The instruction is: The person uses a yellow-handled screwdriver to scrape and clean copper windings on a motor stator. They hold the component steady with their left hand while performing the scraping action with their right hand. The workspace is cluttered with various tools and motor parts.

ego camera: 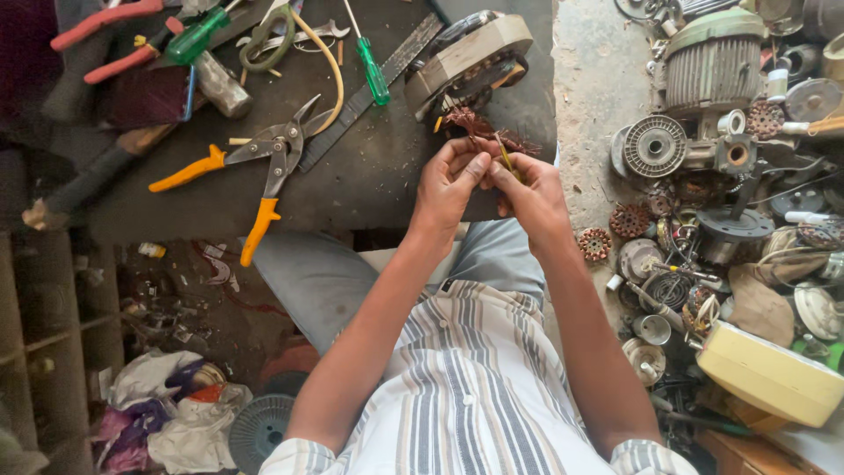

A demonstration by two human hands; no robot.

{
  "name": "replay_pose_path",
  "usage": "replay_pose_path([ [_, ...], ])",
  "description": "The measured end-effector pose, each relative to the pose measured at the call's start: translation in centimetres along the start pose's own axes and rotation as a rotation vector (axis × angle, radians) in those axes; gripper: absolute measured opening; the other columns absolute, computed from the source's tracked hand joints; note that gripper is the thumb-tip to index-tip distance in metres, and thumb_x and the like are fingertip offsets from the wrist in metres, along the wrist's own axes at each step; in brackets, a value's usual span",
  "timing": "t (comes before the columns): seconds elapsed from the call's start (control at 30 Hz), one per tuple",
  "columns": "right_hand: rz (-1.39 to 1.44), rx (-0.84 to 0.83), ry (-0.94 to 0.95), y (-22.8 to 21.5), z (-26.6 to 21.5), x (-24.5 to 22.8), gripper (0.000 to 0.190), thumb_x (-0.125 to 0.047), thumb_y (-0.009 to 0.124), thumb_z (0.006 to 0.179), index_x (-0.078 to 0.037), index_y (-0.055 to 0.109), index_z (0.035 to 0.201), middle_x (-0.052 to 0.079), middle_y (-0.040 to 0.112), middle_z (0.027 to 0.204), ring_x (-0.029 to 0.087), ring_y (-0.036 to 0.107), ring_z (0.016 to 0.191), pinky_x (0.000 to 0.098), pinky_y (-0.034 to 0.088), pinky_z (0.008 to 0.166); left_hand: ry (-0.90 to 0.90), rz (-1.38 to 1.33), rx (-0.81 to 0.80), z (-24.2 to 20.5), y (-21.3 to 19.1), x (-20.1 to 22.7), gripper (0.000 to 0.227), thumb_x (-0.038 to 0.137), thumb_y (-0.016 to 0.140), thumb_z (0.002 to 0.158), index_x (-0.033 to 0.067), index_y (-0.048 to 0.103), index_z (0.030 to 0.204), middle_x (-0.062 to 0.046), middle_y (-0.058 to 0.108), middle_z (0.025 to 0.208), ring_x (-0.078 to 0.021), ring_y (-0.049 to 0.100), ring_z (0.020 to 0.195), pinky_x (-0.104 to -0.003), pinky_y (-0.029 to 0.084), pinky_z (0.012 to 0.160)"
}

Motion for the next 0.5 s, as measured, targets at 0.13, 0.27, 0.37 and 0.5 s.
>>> replay_pose_path([
  [0.13, -0.573, 0.395, -0.328, -0.7, -3.1, -3.4, 0.016, -0.017, 0.073, 0.103, -0.003, 0.074, 0.109, 0.01, 0.065, 0.079, 0.011, 0.056, 0.068, 0.029, 0.043, 0.06, 0.032, 0.115, 0.066, 0.2, 0.4, 0.2, 0.017, 0.008, 0.063, 0.103, 0.0002, 0.061, 0.117, -0.009, 0.076, 0.108, -0.0125, 0.071, 0.1, -0.027, 0.058, 0.089],
  [0.27, -0.562, 0.432, -0.48, -0.2, -4.1, -5.8, 0.016, -0.013, 0.072, 0.101, -0.002, 0.07, 0.113, 0.007, 0.073, 0.089, 0.01, 0.063, 0.071, 0.0297, 0.05, 0.063, 0.003, 0.149, 0.125, -0.6, 0.8, 1.2, 0.021, 0.01, 0.064, 0.101, -0.0015, 0.06, 0.118, -0.01, 0.072, 0.104, -0.0141, 0.075, 0.092, -0.031, 0.063, 0.083],
  [0.37, -0.562, 0.402, -0.557, 0.2, -3.9, -7.4, 0.019, -0.012, 0.073, 0.101, -0.001, 0.068, 0.116, 0.009, 0.073, 0.093, 0.012, 0.065, 0.076, 0.0302, 0.051, 0.066, 0.052, 0.481, 0.122, -1.9, 1.6, 4.5, 0.024, 0.015, 0.066, 0.098, -0.0013, 0.062, 0.115, -0.01, 0.076, 0.099, -0.0132, 0.078, 0.091, -0.029, 0.063, 0.08],
  [0.5, -0.571, 0.428, -0.524, -0.5, -3.5, -8.9, 0.015, -0.009, 0.072, 0.102, -0.002, 0.07, 0.115, 0.01, 0.072, 0.087, 0.016, 0.062, 0.07, 0.0322, 0.049, 0.064, 0.411, 0.918, 0.091, -4.9, 4.1, 11.6, 0.022, 0.015, 0.071, 0.099, -0.0012, 0.067, 0.113, -0.016, 0.073, 0.099, -0.0255, 0.074, 0.088, -0.037, 0.058, 0.079],
])
Point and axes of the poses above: each hand's wrist, its own z-axis towards the middle knuckle, its own y-axis out of the palm, x = y × z, the point moved 6 cm from there along z, towards the middle knuckle
